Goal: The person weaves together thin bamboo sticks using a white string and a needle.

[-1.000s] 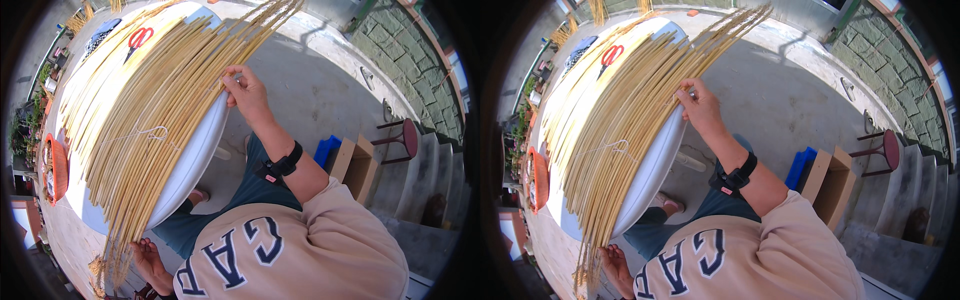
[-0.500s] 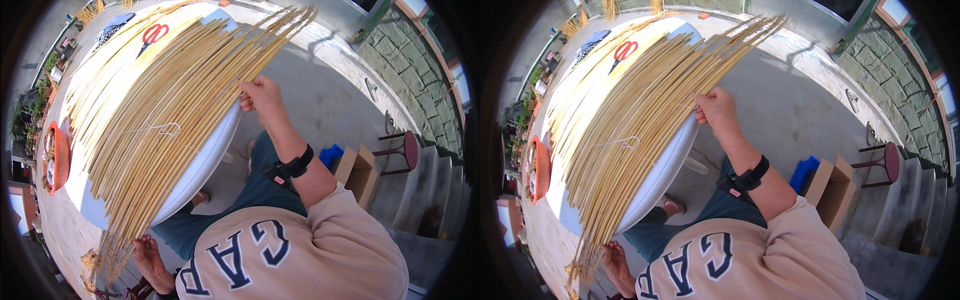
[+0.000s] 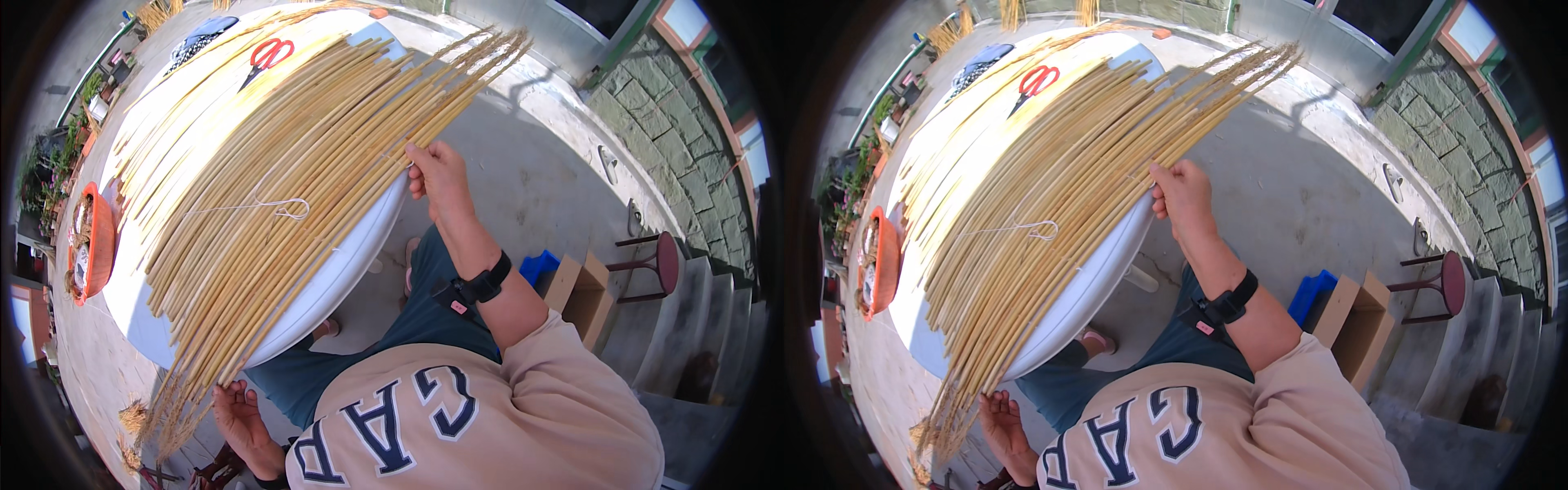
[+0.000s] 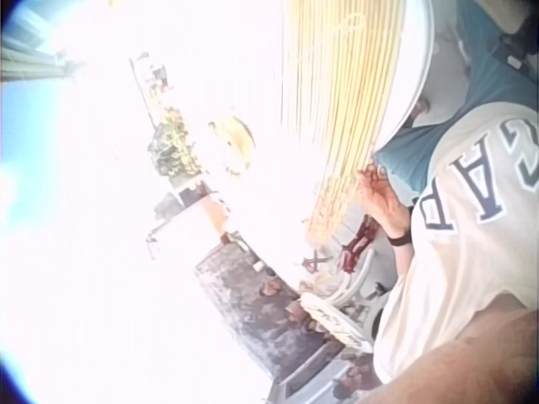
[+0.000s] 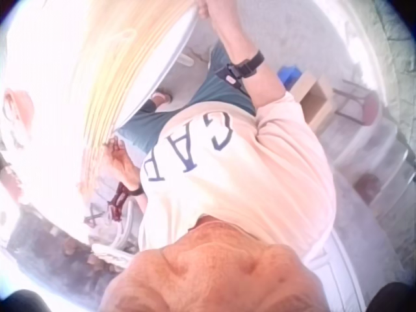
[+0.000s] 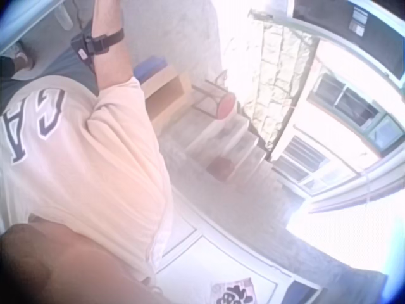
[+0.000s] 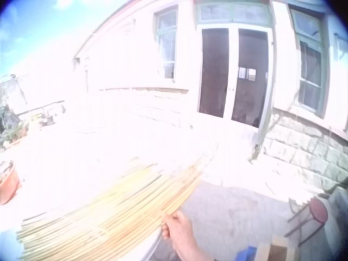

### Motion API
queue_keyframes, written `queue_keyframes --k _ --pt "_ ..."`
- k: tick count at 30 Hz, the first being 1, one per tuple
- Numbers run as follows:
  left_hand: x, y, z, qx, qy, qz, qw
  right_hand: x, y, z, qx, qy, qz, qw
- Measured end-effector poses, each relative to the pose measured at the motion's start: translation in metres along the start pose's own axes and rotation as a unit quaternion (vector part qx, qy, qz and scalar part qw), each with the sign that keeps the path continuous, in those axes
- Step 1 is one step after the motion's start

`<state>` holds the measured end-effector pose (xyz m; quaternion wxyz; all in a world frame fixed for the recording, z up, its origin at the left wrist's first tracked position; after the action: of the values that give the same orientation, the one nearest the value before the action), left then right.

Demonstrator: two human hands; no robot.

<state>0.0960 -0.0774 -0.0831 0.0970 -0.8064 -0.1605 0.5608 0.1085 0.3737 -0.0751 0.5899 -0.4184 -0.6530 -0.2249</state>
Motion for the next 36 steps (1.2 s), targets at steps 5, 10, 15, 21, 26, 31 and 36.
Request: queue_keyframes --k 5,10,15,21,26,31,36 --pt "-0.001 -0.008 -0.004 -0.031 -0.009 0.019 0.999 -0.005 -0.001 -0.001 -0.016 0.040 0.050 0.998" --pt "-0.004 -0.012 -0.006 -0.083 -0.026 0.050 0.995 -0.003 0.001 0.001 -0.003 0.004 0.071 0.997" --pt "-0.003 -0.011 -0.006 -0.091 -0.033 0.037 0.995 0.007 0.008 0.010 -0.023 -0.012 0.065 0.998" --pt "-0.001 -0.006 -0.004 -0.078 -0.038 0.022 0.996 0.012 0.008 0.020 -0.001 0.015 0.048 0.999" --pt "-0.002 -0.003 -0.005 -0.060 -0.030 0.033 0.997 0.009 0.009 0.021 0.002 -0.007 0.056 0.998" --pt "-0.004 -0.007 -0.008 -0.072 -0.030 0.028 0.997 0.001 0.014 0.024 0.004 0.002 0.063 0.998" --pt "-0.004 -0.009 -0.009 -0.066 -0.026 0.021 0.997 -0.005 0.015 0.027 0.018 0.009 0.089 0.996"
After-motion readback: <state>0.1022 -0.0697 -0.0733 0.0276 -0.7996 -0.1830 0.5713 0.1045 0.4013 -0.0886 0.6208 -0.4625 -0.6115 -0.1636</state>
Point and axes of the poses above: each hand's wrist, its own z-axis towards the middle knuckle, its own y-axis out of the back of the hand, x = y × z, the point moved 4 cm from there along z, towards the middle knuckle
